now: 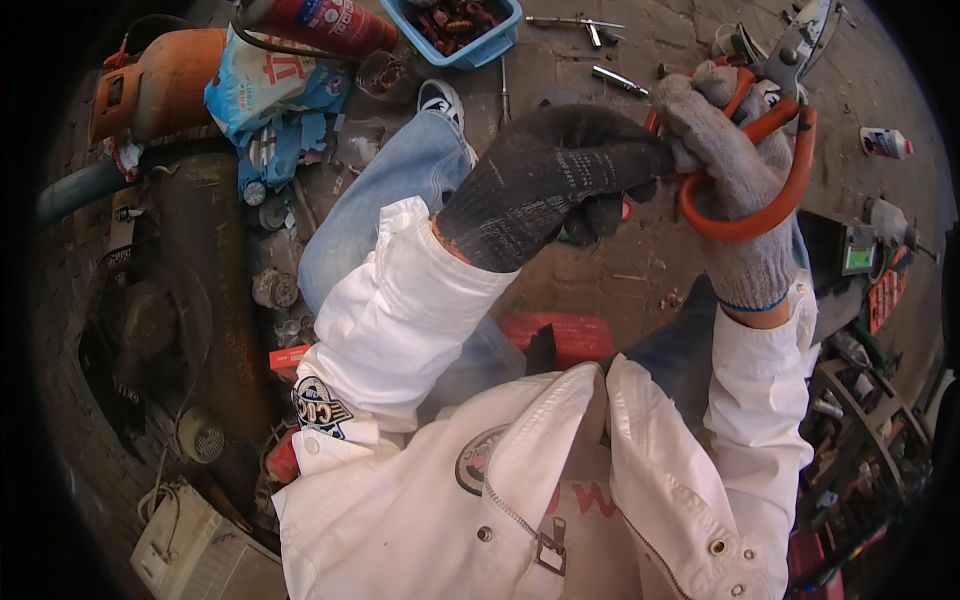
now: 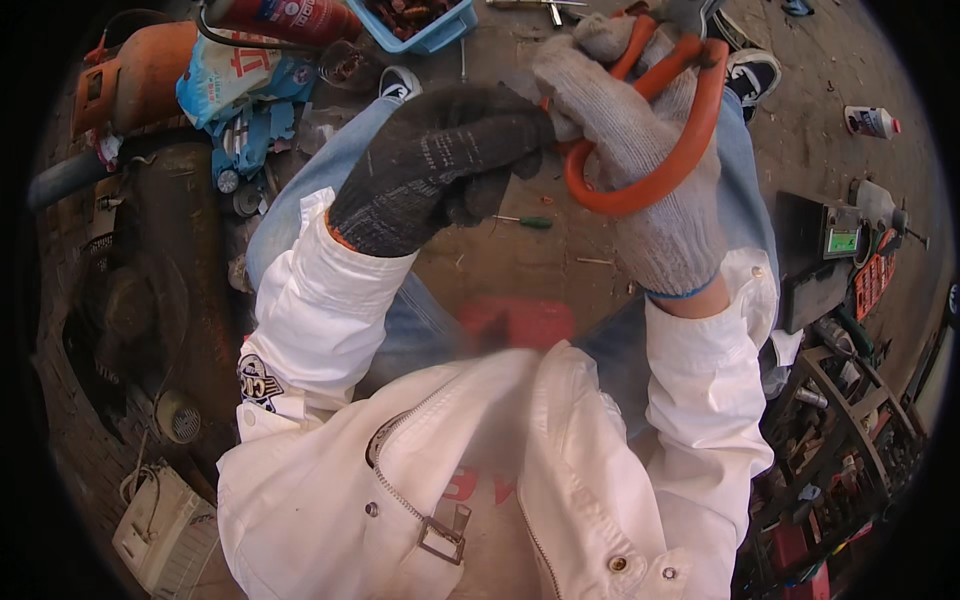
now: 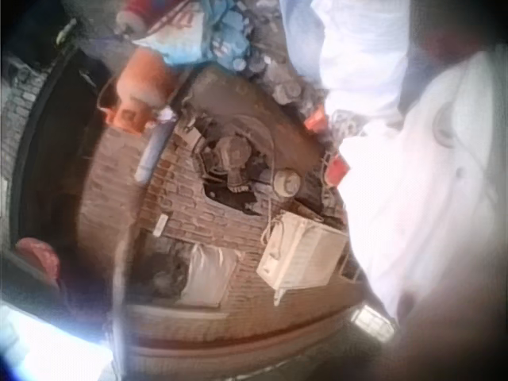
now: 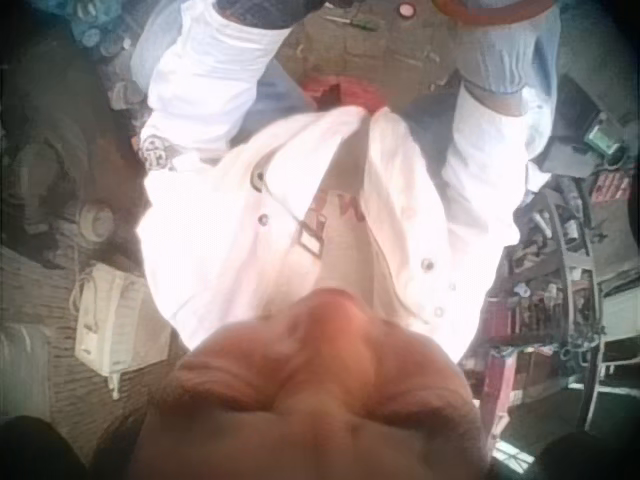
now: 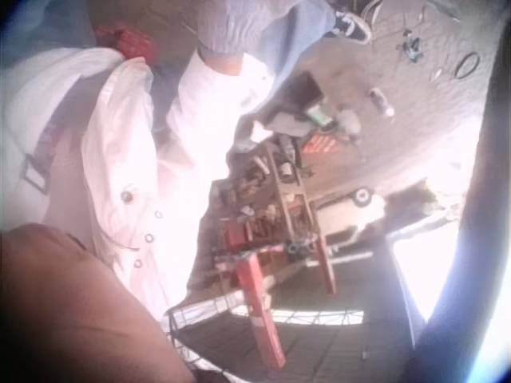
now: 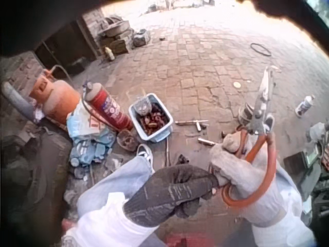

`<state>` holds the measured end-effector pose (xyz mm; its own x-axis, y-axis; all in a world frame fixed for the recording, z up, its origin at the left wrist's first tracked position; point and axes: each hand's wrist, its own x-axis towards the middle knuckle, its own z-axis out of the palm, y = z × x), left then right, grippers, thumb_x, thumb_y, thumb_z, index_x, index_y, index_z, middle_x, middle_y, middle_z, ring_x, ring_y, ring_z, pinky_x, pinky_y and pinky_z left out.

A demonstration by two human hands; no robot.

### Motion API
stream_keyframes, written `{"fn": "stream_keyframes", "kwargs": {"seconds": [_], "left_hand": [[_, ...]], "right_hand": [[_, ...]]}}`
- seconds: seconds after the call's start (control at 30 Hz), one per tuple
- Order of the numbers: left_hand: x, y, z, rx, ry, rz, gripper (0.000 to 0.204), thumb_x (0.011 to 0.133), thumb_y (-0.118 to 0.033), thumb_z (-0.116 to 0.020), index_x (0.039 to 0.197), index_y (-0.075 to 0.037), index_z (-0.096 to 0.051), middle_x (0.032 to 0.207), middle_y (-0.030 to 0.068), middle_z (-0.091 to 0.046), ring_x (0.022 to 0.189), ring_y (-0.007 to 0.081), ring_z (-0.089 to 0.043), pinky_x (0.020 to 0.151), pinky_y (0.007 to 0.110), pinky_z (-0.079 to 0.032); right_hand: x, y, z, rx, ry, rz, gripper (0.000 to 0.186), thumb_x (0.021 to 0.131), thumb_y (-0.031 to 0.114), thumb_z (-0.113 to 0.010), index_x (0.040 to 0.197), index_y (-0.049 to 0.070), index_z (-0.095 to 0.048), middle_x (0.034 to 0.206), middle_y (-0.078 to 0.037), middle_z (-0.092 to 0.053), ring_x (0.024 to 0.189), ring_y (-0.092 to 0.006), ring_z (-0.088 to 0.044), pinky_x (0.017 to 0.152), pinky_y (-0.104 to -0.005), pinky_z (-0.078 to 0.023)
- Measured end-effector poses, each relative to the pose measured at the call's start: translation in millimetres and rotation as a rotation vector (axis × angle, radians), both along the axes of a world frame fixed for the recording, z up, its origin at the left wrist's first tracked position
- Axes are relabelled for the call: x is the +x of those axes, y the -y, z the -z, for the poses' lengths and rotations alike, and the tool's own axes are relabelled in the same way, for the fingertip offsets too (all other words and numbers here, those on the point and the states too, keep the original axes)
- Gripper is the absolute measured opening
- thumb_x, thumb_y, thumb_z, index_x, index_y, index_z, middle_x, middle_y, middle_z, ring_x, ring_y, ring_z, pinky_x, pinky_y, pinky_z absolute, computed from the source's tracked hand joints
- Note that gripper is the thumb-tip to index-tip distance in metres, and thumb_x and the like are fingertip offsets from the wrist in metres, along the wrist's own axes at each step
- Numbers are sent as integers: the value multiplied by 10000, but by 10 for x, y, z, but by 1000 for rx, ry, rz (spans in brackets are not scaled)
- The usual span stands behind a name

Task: The person sits on the ground and uses tin snips to cut small metal pieces one at a time. They repeatedly pick up pieces from the floor, cut them, and place them into a blue plastic container.

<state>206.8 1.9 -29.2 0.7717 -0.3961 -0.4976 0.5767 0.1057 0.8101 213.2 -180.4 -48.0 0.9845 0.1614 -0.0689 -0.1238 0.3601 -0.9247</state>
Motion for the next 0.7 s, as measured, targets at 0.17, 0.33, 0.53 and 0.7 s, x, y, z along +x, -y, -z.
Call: {"fn": "stream_keyframes", "kwargs": {"seconds": [0.17,0.33,0.53,0.7], "left_hand": [[11,250,225,59,-179,-127,212,919,-153,-642,1053,12,-655,795,61,-675,511,81,-538,451,214,-412],[47,-20,-78,27,-18,-29,295,880,-145,-662,1097,53,-634,778,65,-641,487,73,-499,418,205,-359],[-67,-99,-44,82,-23,-68,307,898,-169,-657,1114,48,-641,767,51,-640,467,67,-475,408,209,-340],[-50,-127,-49,53,21,-163,289,911,-177,-655,1121,22,-665,754,45,-633,468,64,-484,409,210,-351]], "right_hand": [[23,154,41,-235,-53,95,329,951,155,-613,1234,16,-519,990,-57,-610,817,-117,-574,693,-232,-487],[172,467,-14,-172,-10,375,214,910,209,-686,1047,50,-640,837,-9,-587,724,-85,-561,572,-229,-438],[-135,530,160,-394,106,258,272,906,197,-702,1130,66,-623,1146,-95,-621,928,-169,-606,757,-300,-506],[-126,282,115,-60,-2,137,546,832,213,-756,1271,19,-498,1103,-138,-609,994,-247,-593,865,-362,-490]]}}
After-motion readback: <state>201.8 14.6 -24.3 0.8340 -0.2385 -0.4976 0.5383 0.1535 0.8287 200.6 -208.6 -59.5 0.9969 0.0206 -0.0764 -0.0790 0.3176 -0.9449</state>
